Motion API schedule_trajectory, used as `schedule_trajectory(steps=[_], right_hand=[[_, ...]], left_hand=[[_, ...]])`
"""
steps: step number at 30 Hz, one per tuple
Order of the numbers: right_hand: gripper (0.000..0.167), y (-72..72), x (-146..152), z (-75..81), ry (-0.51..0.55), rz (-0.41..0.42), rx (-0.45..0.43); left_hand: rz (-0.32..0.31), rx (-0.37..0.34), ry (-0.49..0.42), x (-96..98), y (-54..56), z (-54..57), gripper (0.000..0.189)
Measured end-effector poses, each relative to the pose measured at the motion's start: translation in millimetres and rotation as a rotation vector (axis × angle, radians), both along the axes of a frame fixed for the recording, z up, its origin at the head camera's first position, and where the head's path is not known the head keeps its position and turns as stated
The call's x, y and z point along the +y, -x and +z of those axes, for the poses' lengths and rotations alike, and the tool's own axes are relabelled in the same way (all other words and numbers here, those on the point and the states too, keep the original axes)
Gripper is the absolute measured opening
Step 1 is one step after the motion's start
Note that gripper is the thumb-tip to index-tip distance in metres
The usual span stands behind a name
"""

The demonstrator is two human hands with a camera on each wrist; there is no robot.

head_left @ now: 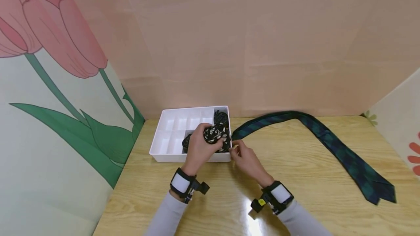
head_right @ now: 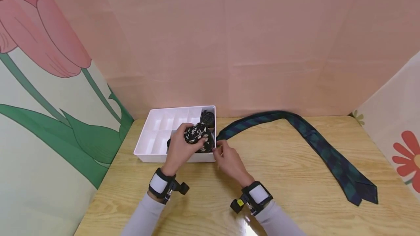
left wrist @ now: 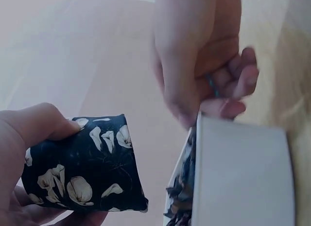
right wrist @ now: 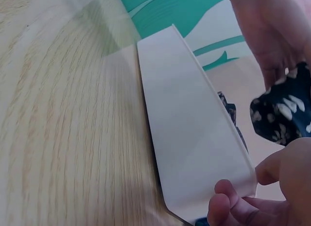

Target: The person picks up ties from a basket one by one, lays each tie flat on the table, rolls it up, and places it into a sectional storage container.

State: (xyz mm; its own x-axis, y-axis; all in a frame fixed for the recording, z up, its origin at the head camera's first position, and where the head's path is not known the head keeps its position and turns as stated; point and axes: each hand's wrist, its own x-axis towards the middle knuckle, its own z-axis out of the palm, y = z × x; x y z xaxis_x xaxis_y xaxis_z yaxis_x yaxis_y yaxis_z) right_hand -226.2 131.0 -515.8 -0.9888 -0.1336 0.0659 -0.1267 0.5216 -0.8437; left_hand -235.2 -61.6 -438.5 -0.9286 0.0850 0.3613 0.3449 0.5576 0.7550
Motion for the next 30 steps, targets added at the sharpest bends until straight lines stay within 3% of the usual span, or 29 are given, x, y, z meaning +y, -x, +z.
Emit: schedule_trajectory(steps=[13, 21, 30], right_hand=[[0.029, 2.1, -2, -2.8, 0.005, -0.007, -0.008], [0.027, 1.9, -1, -4.9, 0.027, 0.011, -0.017], [0.027, -1.4, -2, -2.9, 0.066, 0.029, -0.026]], left_hand=[[0.112, -0.015, -0.016, -0.5, 50.5, 10.5, 0.059], [0.164, -0.050, -0.047, -3.9, 81.4, 4.4, 0.053], [0.206, -0.122, -0.049, -6.1, 104.1, -6.2, 0.049]])
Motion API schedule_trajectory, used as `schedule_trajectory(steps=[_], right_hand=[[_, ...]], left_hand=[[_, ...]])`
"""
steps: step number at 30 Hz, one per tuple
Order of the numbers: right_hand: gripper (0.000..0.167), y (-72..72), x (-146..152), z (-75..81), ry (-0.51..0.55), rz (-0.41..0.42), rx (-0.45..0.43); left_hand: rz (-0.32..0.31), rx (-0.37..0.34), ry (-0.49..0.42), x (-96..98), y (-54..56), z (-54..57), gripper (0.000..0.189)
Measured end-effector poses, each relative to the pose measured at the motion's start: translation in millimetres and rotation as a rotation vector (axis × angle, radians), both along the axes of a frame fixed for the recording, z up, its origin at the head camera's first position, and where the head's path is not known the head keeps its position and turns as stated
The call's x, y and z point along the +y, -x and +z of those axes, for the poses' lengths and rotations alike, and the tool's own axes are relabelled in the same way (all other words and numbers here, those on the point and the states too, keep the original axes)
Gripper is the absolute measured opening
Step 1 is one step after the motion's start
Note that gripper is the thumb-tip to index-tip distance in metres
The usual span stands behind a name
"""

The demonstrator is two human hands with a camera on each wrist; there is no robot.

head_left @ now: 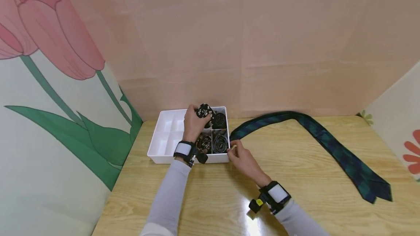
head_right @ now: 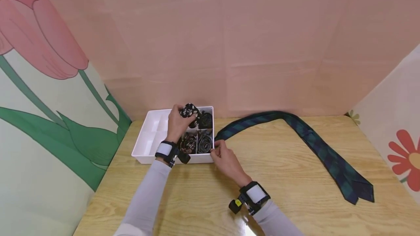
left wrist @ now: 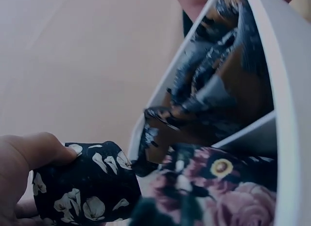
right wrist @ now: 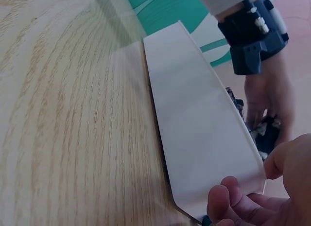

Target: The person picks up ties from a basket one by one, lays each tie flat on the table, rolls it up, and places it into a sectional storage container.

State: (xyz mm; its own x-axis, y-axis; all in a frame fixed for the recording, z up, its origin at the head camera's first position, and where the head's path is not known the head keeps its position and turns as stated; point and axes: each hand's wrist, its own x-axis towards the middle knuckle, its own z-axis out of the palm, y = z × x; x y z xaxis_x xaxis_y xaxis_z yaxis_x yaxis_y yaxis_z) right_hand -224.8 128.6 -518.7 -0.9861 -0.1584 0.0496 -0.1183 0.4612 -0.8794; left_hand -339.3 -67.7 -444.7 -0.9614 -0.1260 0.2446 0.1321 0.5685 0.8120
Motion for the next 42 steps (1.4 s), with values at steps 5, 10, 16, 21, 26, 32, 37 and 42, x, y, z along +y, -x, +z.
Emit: schedule_trajectory(steps=[5, 10, 16, 21, 26, 32, 37, 42], right_hand=[[0.027, -0.8, -2, 0.6, 0.023, 0.008, -0.020], [0.026, -0.5, -2, -0.3, 0.028, 0.014, -0.022], [0.027, -0.8, -1, -0.6, 0.035, 0.018, -0.029], [0.027, -0.9, 0, -1.0, 0.044, 0.024, -0.046], [0.026, -0.6, -1, -1.4, 0.039, 0.025, -0.057], [0.026, -1.2, -1, -1.7, 0.045, 0.027, -0.061], [0.026, -1.5, -1, -2.1, 0.039, 0.026, -0.063], [0.027, -1.3, -1, -1.9, 0.031, 0.023, -0.060]], left_hand=[[0.027, -0.024, -0.003, -1.3, 7.1, -9.7, 0.046], [0.045, -0.062, 0.012, -3.1, 12.2, -17.3, 0.049], [0.069, -0.081, 0.034, -3.9, 15.8, -19.7, 0.053], [0.063, -0.051, 0.091, -1.2, 15.3, -18.3, 0.053], [0.078, -0.019, 0.167, 1.2, 14.1, -17.8, 0.055], [0.059, -0.016, 0.182, 3.4, 15.5, -24.0, 0.056], [0.076, 0.005, 0.220, 7.7, 16.3, -31.1, 0.055], [0.095, 0.019, 0.236, 9.9, 16.4, -33.3, 0.054]])
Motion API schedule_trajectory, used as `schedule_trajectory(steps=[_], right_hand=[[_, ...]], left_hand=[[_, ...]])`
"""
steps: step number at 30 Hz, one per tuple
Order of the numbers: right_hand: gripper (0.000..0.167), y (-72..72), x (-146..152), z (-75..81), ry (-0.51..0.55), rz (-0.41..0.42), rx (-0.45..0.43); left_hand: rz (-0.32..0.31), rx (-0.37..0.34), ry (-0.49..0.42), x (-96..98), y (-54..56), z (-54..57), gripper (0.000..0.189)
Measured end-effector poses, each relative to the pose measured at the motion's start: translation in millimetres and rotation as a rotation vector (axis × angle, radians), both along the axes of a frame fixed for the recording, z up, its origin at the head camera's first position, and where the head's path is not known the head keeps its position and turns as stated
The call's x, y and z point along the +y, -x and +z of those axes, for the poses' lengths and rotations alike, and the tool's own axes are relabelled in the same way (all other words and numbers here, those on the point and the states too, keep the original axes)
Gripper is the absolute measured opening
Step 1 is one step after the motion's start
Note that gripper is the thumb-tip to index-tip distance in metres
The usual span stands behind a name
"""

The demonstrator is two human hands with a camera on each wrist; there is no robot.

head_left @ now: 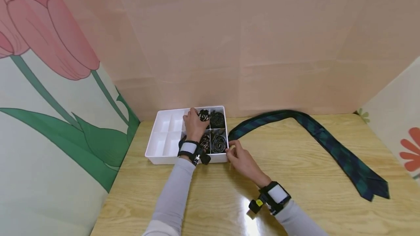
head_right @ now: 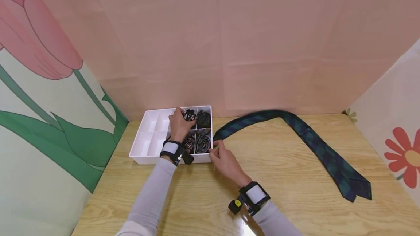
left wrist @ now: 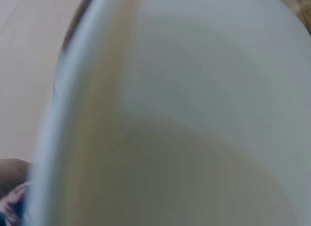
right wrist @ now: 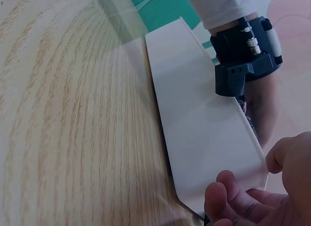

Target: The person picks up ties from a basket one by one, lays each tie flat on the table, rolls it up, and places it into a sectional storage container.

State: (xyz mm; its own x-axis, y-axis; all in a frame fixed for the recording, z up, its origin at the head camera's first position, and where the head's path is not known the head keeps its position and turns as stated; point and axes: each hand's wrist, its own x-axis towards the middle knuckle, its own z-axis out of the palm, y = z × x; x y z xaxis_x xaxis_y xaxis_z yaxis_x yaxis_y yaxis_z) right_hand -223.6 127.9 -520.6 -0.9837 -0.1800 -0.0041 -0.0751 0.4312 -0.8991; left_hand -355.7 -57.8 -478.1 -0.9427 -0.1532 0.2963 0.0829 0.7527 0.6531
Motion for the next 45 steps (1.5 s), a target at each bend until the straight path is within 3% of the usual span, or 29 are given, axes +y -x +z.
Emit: schedule_trajectory(steps=[4, 9, 17, 25, 31, 35, 39, 42, 45], right_hand=[[0.027, 0.7, 0, 0.5, -0.011, -0.003, 0.006], [0.028, 0.8, 0, 1.0, -0.012, -0.011, 0.007], [0.029, -0.9, 0, 0.1, -0.010, -0.012, 0.002], [0.030, 0.0, 1, -0.2, -0.009, -0.009, 0.002], [0.030, 0.0, 1, 0.9, -0.005, 0.001, 0.002], [0.031, -0.4, 1, 1.3, -0.004, 0.009, -0.007], [0.031, -0.1, 2, 1.0, 0.001, 0.010, -0.011], [0.031, 0.7, 2, -0.1, 0.006, 0.011, -0.013], [0.031, 1.6, 2, -2.0, 0.006, 0.015, -0.018]], left_hand=[[-0.032, 0.008, 0.015, -0.2, -1.3, 3.8, 0.051], [-0.056, -0.034, 0.054, 0.2, -2.1, 7.6, 0.049], [-0.069, -0.085, 0.041, -1.4, -6.1, 4.2, 0.055], [-0.085, -0.057, 0.025, -3.8, -7.8, 7.3, 0.050], [-0.090, -0.090, 0.107, -3.6, -9.8, 9.3, 0.050], [-0.154, -0.096, 0.189, -3.3, -16.7, 10.8, 0.062], [-0.280, -0.093, 0.328, -2.0, -24.5, 12.2, 0.069], [-0.358, -0.135, 0.398, -1.3, -26.6, 11.7, 0.075], [-0.384, -0.203, 0.402, -1.2, -25.4, 10.3, 0.081]])
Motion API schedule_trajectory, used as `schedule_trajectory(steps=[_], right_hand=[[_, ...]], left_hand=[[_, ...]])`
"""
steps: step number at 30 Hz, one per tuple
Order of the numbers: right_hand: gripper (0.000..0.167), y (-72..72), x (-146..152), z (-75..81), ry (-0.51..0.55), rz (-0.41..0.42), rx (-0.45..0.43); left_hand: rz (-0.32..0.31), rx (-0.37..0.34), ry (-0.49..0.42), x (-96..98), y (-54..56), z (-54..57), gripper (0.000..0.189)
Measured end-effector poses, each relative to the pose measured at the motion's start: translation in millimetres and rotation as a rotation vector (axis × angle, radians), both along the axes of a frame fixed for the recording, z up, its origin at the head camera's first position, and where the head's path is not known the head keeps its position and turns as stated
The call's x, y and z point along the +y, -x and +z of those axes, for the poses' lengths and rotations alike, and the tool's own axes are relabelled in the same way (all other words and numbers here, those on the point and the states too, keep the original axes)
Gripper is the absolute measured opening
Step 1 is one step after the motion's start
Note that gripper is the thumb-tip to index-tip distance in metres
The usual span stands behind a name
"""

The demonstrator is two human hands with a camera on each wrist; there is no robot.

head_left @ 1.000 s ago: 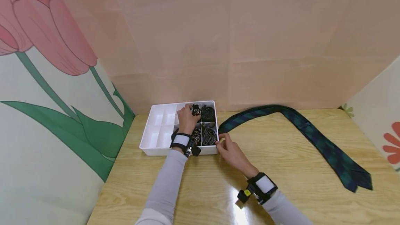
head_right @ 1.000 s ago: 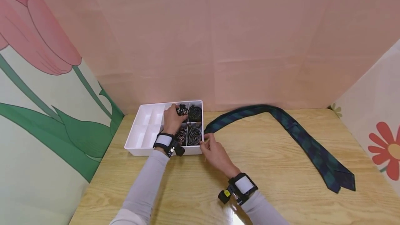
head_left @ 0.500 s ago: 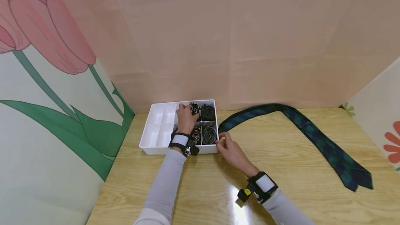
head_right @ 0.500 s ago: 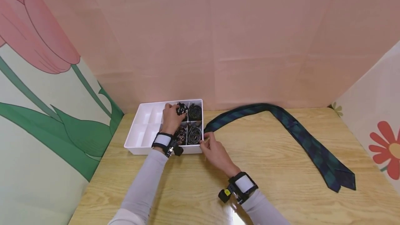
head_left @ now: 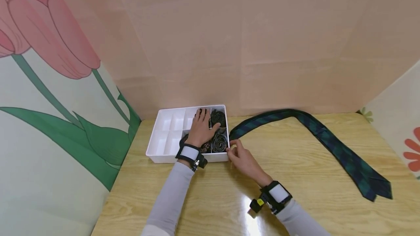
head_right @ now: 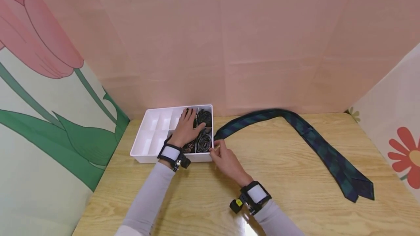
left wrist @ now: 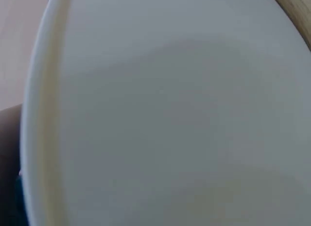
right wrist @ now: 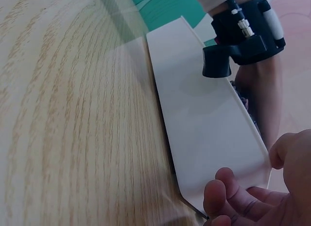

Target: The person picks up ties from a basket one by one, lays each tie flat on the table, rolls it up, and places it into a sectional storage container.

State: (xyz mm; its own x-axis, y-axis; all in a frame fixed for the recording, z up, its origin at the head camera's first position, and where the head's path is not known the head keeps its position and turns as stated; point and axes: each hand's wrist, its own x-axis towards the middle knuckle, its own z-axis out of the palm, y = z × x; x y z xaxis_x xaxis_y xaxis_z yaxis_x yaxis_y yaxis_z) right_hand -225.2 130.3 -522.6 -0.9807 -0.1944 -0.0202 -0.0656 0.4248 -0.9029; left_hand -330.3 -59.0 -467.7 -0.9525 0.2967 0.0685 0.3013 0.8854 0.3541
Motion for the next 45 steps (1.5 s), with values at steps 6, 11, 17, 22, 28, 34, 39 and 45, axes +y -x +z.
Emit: schedule_trajectory(steps=[6, 11, 17, 22, 28, 34, 39, 45], right_hand=[[0.030, 0.1, 0, -0.7, 0.005, 0.001, -0.003], [0.029, -1.4, -1, -1.5, 0.006, 0.005, 0.005], [0.029, -1.5, -2, -0.2, 0.003, 0.004, 0.001], [0.029, -1.0, -2, 1.7, -0.001, 0.005, 0.001], [0.028, 3.1, 5, 0.4, -0.026, 0.044, 0.040], [0.025, 15.1, 13, -5.2, -0.178, -0.026, 0.253], [0.048, 25.4, 18, -12.3, -0.293, 0.018, 0.346], [0.052, 32.8, 21, -16.4, -0.362, 0.032, 0.360]], left_hand=[[-0.014, -0.039, 0.042, -0.1, 6.2, -3.0, 0.079], [-0.018, -0.040, 0.042, -0.9, 3.4, -5.2, 0.077], [0.013, -0.050, 0.017, 0.3, -0.3, -2.0, 0.082], [0.010, -0.103, 0.035, -0.4, 6.3, -7.5, 0.080], [0.010, -0.155, 0.033, -4.9, 7.9, -11.8, 0.079], [-0.012, -0.144, -0.046, -9.1, 4.9, -10.1, 0.073], [-0.048, -0.119, -0.090, -10.5, -6.8, -3.3, 0.069], [-0.081, -0.094, -0.179, -11.6, -33.0, 8.3, 0.055]])
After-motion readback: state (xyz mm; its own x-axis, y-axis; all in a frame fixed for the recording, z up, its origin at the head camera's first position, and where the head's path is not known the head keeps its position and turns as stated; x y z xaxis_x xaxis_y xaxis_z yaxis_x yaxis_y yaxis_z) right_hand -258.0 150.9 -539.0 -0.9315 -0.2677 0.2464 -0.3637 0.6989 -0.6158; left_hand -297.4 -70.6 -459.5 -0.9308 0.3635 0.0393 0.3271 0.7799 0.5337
